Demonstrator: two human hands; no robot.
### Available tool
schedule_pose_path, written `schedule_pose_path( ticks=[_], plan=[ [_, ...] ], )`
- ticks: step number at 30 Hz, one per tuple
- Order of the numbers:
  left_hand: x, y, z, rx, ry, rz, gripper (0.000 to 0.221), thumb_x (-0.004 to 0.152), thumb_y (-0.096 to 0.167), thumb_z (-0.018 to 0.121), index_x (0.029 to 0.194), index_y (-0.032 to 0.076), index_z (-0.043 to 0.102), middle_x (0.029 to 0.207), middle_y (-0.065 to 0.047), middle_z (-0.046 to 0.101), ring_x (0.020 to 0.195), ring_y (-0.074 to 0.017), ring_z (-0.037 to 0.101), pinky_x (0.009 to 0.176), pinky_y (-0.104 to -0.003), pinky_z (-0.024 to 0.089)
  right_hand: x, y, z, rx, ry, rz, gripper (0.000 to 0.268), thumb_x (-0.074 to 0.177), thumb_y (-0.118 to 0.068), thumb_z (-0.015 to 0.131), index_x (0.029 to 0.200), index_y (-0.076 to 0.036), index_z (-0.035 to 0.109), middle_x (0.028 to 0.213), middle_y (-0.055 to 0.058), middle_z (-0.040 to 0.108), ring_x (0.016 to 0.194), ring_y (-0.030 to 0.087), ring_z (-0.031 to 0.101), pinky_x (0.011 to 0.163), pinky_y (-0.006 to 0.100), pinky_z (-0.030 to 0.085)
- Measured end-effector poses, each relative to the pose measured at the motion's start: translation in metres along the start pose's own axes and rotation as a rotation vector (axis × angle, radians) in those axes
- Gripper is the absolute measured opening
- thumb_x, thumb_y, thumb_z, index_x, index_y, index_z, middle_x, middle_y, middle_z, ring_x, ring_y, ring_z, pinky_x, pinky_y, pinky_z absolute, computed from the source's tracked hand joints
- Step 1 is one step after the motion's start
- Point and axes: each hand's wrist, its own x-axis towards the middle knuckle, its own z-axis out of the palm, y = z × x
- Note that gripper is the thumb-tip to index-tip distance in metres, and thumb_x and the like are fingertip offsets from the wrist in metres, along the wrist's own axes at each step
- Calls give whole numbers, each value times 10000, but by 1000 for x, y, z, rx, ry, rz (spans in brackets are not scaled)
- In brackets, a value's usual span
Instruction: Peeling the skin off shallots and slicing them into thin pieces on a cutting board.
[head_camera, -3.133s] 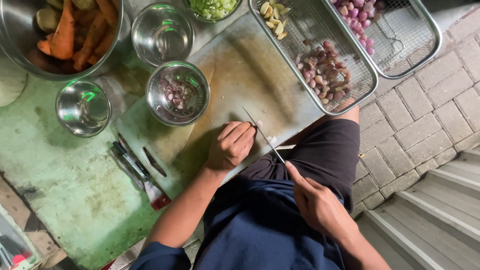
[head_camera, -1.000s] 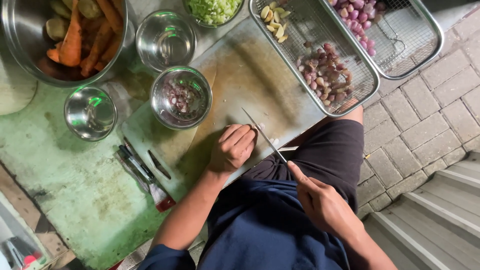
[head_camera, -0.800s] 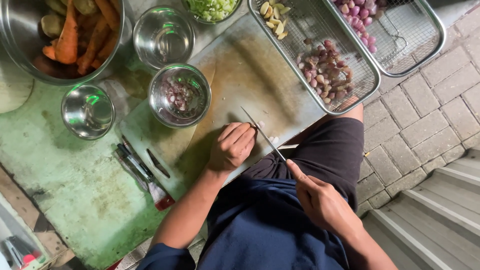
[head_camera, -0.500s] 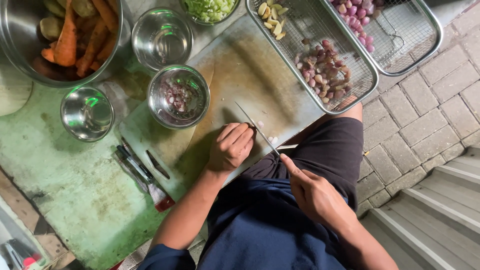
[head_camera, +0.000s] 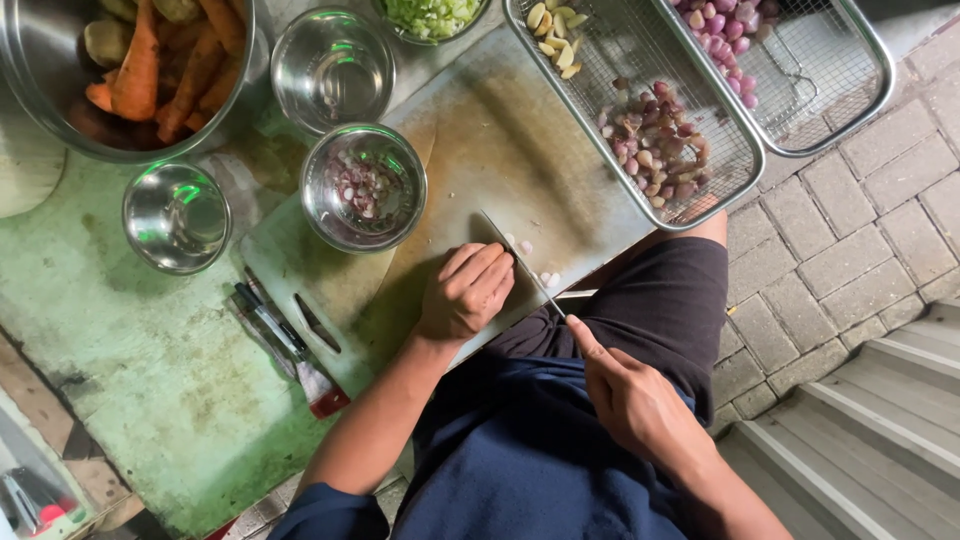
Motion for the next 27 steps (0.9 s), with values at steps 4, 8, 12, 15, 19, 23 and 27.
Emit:
schedule_pose_path(
  ticks=[4, 8, 12, 15, 19, 23, 27],
  plan=[
    [-27, -8, 25, -38, 123, 27, 62, 796, -68, 660, 782, -9, 669, 753, -139, 619, 618, -248, 616, 681, -309, 561, 25, 7, 16, -89, 192, -198, 635, 868, -182, 507, 1490, -280, 423, 664, 122, 595, 547, 380, 625, 462, 503, 485],
    [-7, -2, 6, -13, 64, 30, 108, 818, -102, 631, 765, -10, 650, 765, -122, 626, 652, -236, 595, 681, -304, 543, 17, -2, 1, 42, 117, -204, 654, 874, -103, 480, 1514, -201, 391, 662, 65, 496, 556, 252, 492, 519, 379, 441],
    [-3, 3, 3, 15, 8, 3, 143, 848, -121, 637, 753, -17, 662, 771, -116, 664, 689, -215, 608, 669, -304, 529, -7, 6, -12, 77, 53, -139, 603, 903, -96, 514, 1493, -186, 428, 769, 46, 631, 590, 155, 538, 636, 213, 455],
    [0, 6, -2, -64, 33, -78, 276, 911, -63, 608, 656, 14, 536, 711, -124, 589, 606, -239, 523, 588, -322, 459, -10, 19, -15, 22, 160, -319, 562, 929, -85, 489, 1486, -81, 418, 677, 56, 489, 562, 198, 515, 635, 241, 471],
    [-8, 5, -8, -146, 37, -160, 89, 882, -77, 649, 816, -29, 613, 832, -137, 648, 736, -268, 618, 732, -351, 539, -8, 30, -15, -195, 296, -259, 539, 935, -171, 538, 1467, -243, 486, 690, 6, 489, 530, 237, 514, 578, 347, 504],
    [-11, 6, -15, -167, 71, -221, 94, 867, -67, 694, 931, -6, 662, 918, -99, 671, 809, -237, 657, 780, -319, 564, -1, 42, -11, -406, 402, -286, 559, 905, -204, 591, 1437, -350, 501, 727, -30, 452, 525, 264, 509, 476, 432, 510],
    [11, 9, -37, 21, 117, -54, 107, 918, 155, 691, 932, 58, 735, 998, -111, 688, 936, -251, 619, 835, -359, 492, 2, 36, -15, -545, 481, -331, 540, 899, -208, 610, 1398, -405, 544, 790, -87, 511, 632, 170, 581, 465, 410, 533]
  ],
)
